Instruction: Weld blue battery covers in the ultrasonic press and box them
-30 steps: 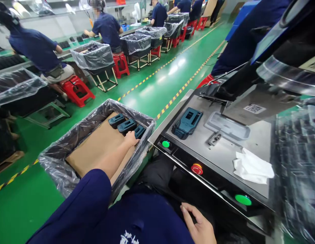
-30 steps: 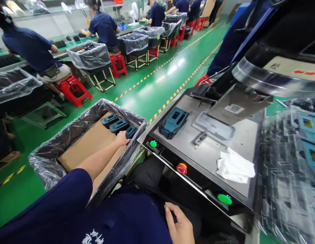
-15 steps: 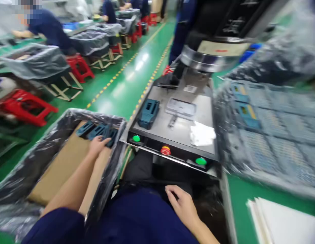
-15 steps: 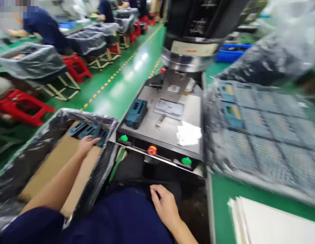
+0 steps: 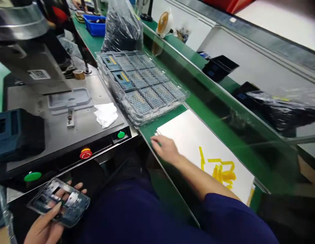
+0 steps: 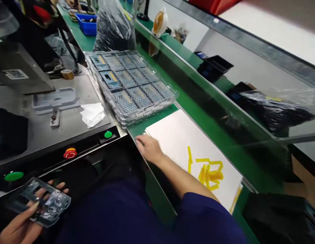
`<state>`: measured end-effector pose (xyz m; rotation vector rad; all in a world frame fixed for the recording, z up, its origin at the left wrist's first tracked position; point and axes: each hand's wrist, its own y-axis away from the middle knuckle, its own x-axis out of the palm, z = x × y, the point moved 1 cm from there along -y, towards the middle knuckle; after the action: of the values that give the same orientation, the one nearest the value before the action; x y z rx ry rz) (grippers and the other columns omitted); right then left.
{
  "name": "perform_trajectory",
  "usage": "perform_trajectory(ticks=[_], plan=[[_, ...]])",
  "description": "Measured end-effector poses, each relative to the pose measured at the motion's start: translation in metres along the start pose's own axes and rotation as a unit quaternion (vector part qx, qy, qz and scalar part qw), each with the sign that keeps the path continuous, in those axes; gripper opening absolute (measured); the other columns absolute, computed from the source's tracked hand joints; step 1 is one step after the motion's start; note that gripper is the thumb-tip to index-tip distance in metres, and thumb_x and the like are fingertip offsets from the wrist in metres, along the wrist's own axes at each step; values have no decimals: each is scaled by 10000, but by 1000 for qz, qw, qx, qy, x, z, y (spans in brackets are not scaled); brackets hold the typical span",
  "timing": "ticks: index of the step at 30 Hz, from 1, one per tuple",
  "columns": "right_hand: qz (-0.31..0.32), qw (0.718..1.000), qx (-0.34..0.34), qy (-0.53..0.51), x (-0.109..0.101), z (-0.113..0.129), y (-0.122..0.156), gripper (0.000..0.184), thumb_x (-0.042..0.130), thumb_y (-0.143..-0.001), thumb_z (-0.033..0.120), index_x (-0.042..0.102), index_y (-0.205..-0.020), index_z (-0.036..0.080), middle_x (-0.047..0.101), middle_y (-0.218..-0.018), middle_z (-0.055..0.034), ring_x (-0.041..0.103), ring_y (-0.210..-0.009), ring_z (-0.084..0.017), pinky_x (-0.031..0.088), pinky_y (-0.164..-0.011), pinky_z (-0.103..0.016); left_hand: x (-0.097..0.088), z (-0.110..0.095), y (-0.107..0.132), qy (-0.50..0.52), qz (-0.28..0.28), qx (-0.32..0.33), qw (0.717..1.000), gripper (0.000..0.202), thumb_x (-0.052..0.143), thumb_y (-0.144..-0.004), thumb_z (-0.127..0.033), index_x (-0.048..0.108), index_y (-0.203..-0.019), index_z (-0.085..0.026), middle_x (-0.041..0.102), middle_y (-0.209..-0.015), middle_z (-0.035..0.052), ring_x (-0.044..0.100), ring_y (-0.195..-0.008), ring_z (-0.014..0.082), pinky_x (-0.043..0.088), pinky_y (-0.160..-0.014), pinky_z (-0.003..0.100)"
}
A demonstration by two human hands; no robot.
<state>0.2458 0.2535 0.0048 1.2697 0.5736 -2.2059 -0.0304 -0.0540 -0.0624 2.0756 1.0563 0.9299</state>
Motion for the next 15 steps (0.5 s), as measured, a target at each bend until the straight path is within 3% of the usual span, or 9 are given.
perform_trajectory(ticks=[2,5,7,10,15], plan=[[32,980,144,134,-32,-38,-2,278,487,-860,265,641,-1086,217,694,-1050,-67,638,-950,-211,480,-873,-343,26,8,0,-12,-2,-19,1000,542,721,-634,-384,624,-1162,-303,652,-1227,60,496,-1237,387,370,-1041,589],[133,899,314,276,-73,-92,8,294,568,-759,219,656,-1037,177,695,-963,-137,648,-897,-293,495,-768,-415,52,11,-5,-14,5,-26,1000,455,702,-683,-410,653,-1115,-273,673,-1183,66,523,-1214,368,431,-1005,559],[148,874,359,291,-91,-119,19,225,621,-671,172,675,-887,140,688,-849,-171,656,-806,-325,496,-677,-432,61,10,-10,-7,13,-26,1000,454,695,-703,-414,650,-1129,-262,679,-1167,70,541,-1197,355,485,-963,526],[139,864,391,285,-97,-149,37,77,657,-622,203,631,-675,154,654,-691,-164,649,-680,-318,477,-581,-424,69,6,-12,14,18,-30,999,476,667,-730,-447,638,-1158,-241,678,-1165,81,571,-1163,339,540,-898,480],[74,885,380,258,-89,-190,52,243,631,-641,349,477,-492,236,571,-537,-120,630,-602,-309,446,-542,-438,74,4,-10,39,11,-23,999,520,550,-812,-550,615,-1195,-205,700,-1091,101,639,-1047,325,553,-862,495]])
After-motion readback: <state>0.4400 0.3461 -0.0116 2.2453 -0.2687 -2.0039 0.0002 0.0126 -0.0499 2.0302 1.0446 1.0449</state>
